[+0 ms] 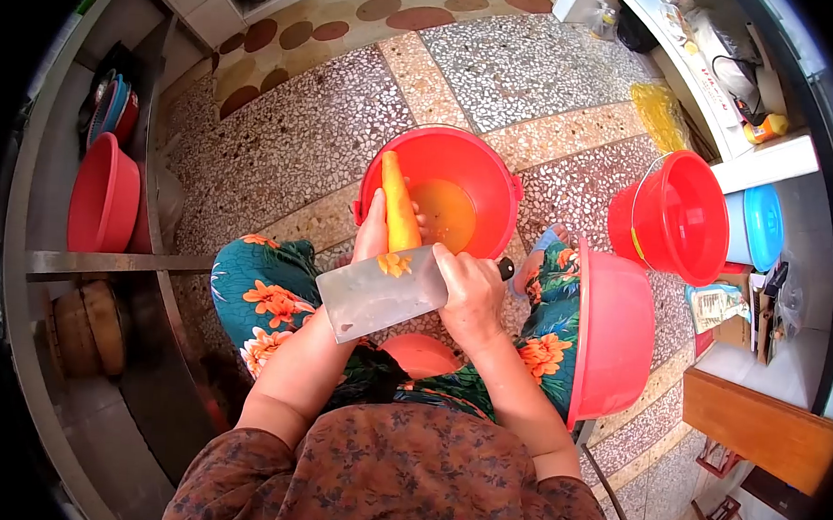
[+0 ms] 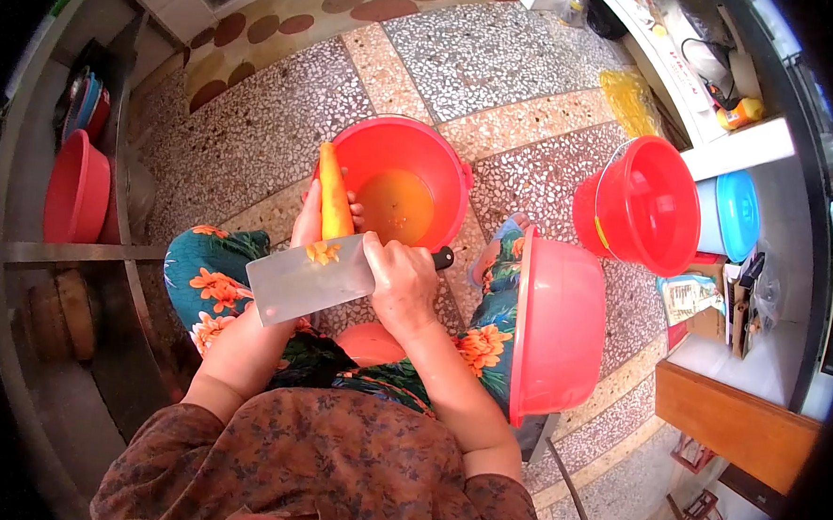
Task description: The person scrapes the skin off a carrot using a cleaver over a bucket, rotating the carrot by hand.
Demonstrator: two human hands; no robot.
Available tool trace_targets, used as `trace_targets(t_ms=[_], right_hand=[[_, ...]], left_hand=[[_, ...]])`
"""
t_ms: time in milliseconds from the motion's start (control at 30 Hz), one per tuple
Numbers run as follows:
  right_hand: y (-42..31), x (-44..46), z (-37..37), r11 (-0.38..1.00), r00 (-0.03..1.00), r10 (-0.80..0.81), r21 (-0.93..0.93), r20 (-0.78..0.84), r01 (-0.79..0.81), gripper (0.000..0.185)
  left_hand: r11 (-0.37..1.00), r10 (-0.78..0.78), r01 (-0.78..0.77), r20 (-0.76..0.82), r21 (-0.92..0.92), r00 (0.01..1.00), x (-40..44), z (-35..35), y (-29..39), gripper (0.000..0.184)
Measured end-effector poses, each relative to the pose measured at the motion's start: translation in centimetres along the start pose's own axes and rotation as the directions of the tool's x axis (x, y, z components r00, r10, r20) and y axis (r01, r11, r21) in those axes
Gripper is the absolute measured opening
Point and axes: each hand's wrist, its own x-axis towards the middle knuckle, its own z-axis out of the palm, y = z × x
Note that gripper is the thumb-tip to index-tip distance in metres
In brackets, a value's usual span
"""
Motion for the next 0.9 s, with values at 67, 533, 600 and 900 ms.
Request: trace_targets(t_ms=[67, 533, 600, 900], right_hand=[[-0.2, 0.0, -0.1, 1.0, 1.0, -0.001, 0.009, 0.006, 0.001, 0.042], [-0.5, -0.3, 0.0, 0.999, 1.0, 0.003, 0.035, -0.005, -0.003, 0.042], [-0.6, -0.3, 0.0, 1.0, 1.0, 0.007, 0.026, 0.004, -0.008, 0.042], [-0.5, -0.2, 0.3, 1.0, 0.999, 0.025, 0.014, -0.03, -0.025, 0.039]], left_hand=[[1.0, -0.002, 0.002, 0.013, -0.029, 1.0, -0.3, 0.5, 0.0, 0.046], [1.0, 0.025, -0.024, -0.006, 0.007, 1.0, -0.2, 0.3, -0.1, 0.045], [0.998, 0.048, -0.047, -0.019, 0.031, 0.999, -0.3, 0.5, -0.1, 0.044], [0.996, 0.001, 0.002, 0.039, -0.092, 0.999, -0.6, 0.9, -0.1, 0.043]])
